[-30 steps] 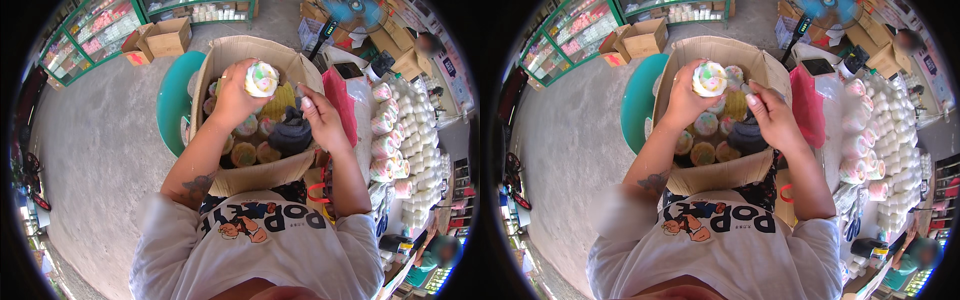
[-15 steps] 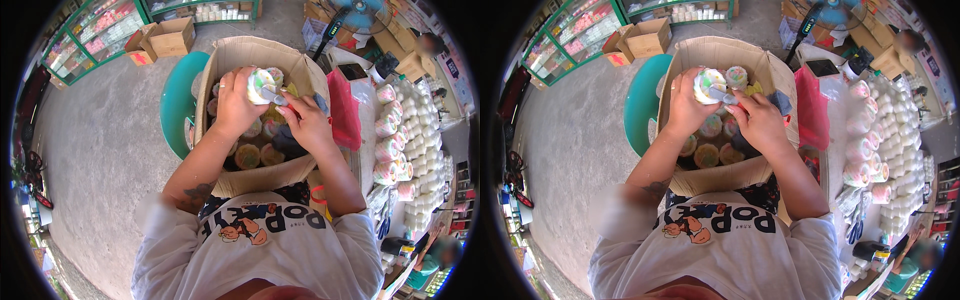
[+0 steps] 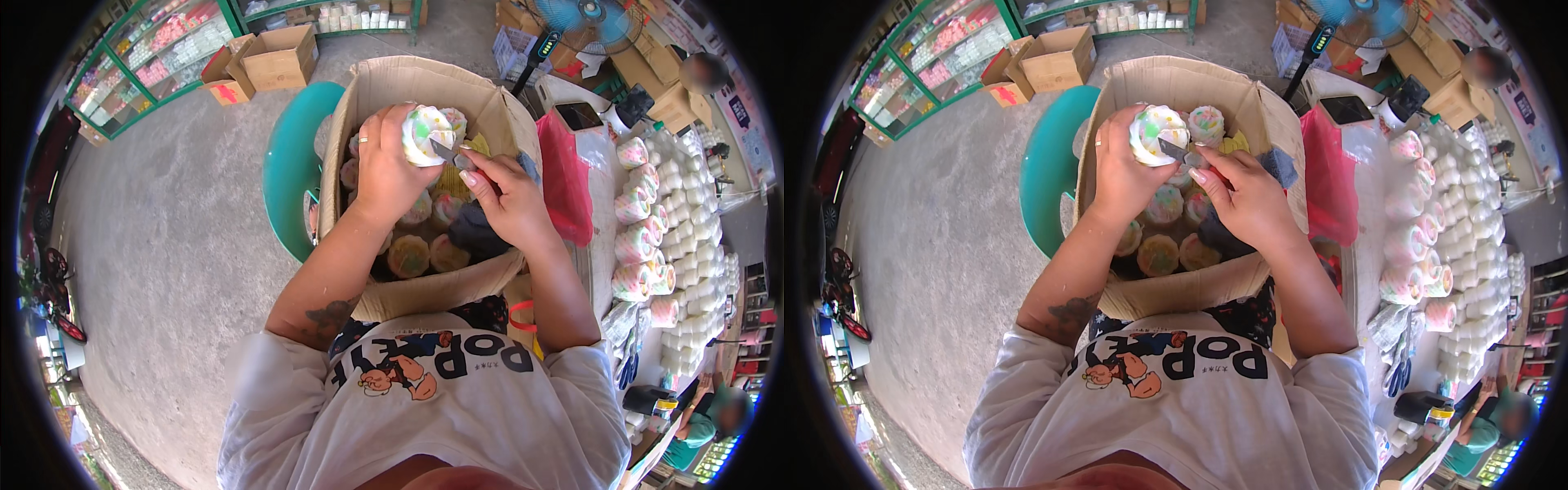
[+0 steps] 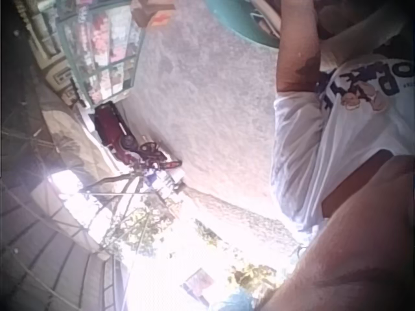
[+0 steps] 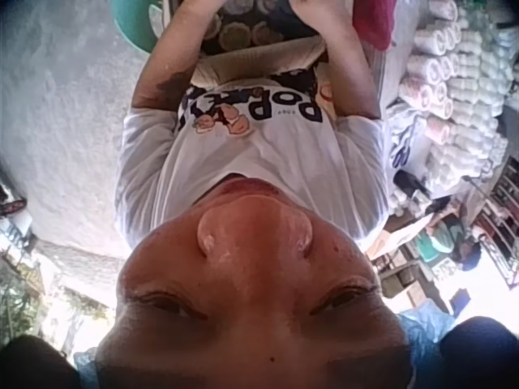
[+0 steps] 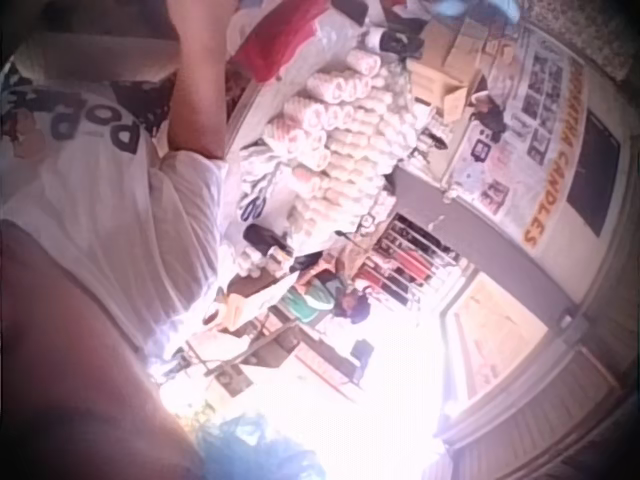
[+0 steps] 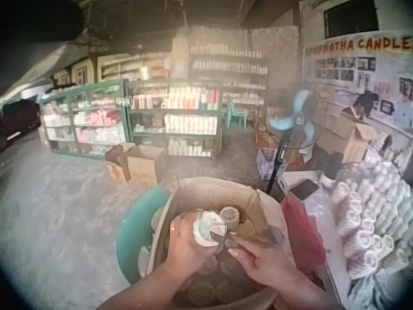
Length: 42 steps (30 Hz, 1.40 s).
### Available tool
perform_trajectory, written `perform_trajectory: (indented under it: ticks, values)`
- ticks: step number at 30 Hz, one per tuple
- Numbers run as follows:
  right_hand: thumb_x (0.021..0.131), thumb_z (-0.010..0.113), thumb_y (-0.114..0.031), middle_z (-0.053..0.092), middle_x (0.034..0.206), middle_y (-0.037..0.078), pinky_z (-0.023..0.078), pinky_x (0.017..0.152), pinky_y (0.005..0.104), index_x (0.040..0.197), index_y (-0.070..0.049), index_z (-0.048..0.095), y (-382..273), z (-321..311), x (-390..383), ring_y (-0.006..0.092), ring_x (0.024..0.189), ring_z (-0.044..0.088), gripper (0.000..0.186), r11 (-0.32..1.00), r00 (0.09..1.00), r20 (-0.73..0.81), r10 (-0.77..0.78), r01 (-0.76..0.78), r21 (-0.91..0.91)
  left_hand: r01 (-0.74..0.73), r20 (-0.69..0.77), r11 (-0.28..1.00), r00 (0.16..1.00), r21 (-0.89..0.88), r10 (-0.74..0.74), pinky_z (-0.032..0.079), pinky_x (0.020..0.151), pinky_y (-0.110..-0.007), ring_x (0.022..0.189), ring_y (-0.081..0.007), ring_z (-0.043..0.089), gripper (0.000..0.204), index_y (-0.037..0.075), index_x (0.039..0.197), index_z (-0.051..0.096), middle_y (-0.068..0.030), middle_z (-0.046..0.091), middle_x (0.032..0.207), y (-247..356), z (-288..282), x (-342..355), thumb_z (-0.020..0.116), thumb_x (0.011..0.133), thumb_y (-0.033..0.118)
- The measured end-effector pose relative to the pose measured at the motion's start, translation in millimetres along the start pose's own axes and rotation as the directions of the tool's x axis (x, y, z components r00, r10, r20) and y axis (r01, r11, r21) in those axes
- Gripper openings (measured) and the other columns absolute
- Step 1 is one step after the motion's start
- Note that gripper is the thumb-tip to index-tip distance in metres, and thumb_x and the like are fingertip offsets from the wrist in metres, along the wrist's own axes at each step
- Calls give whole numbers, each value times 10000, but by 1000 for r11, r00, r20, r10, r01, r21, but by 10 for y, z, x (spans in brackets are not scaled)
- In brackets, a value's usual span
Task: The person repeatedly picks up small cylindrical candles from a cardboard box, uses a small knife to trim the top surface, wipes the candle with a cloth, and places it on a nearby table. The process is repeated for multiple candles throughout the clip.
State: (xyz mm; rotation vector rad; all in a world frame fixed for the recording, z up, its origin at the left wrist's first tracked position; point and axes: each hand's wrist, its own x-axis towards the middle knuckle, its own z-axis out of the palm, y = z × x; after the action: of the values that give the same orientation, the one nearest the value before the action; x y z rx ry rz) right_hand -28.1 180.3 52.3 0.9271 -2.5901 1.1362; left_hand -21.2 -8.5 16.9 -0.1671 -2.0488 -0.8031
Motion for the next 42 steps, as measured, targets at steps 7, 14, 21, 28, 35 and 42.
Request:
perform_trajectory:
  ticks: [7,14,21,28,35,42]
  values:
    - [880,628,-296,627,899,134,502,683,394,1161,-68,592,33,-14,27,316,793,632,363,997,993,-116,20,-29,-78,266,65,916,964,-301,-259,455,882,-409,993,-298,577,760,47,1207,445,-112,588,1099,-5,-4,14,867,577,100]
    - [833,652,-277,623,868,142,502,693,418,940,-37,545,-22,94,-189,324,811,634,284,911,933,355,-52,191,-367,600,437,157,715,-785,-546,527,848,-405,984,-219,614,513,38,1159,518,-95,610,1064,-168,-82,149,649,854,430]
    - [799,686,-256,631,827,126,479,678,440,916,-63,597,-37,436,-215,329,784,622,242,935,744,667,-43,266,-236,721,757,-262,541,-641,-367,550,809,-414,972,-238,632,696,89,1218,530,-75,616,1105,-131,-179,138,446,856,679]
    - [797,692,-231,628,880,136,474,701,414,959,-64,612,33,349,-236,340,810,610,246,987,760,646,-69,145,-66,735,738,-203,537,-647,-409,545,794,-382,977,-210,626,666,101,1188,539,-65,618,1088,-100,-124,154,444,862,674]
    - [763,725,-193,606,960,111,480,758,394,1071,-70,622,9,-163,-319,321,874,602,347,987,883,455,-114,153,-50,689,696,-209,566,-693,-441,488,919,-411,1047,-236,602,651,78,1237,519,-87,604,1148,-98,-133,119,488,874,618]
    - [779,710,-252,622,1003,132,479,794,400,1072,-38,637,5,174,-239,336,928,604,371,972,748,657,-90,209,-105,692,707,-201,599,-693,-377,473,929,-421,1034,-237,600,622,59,1223,521,-101,611,1130,-105,-64,89,487,892,585]
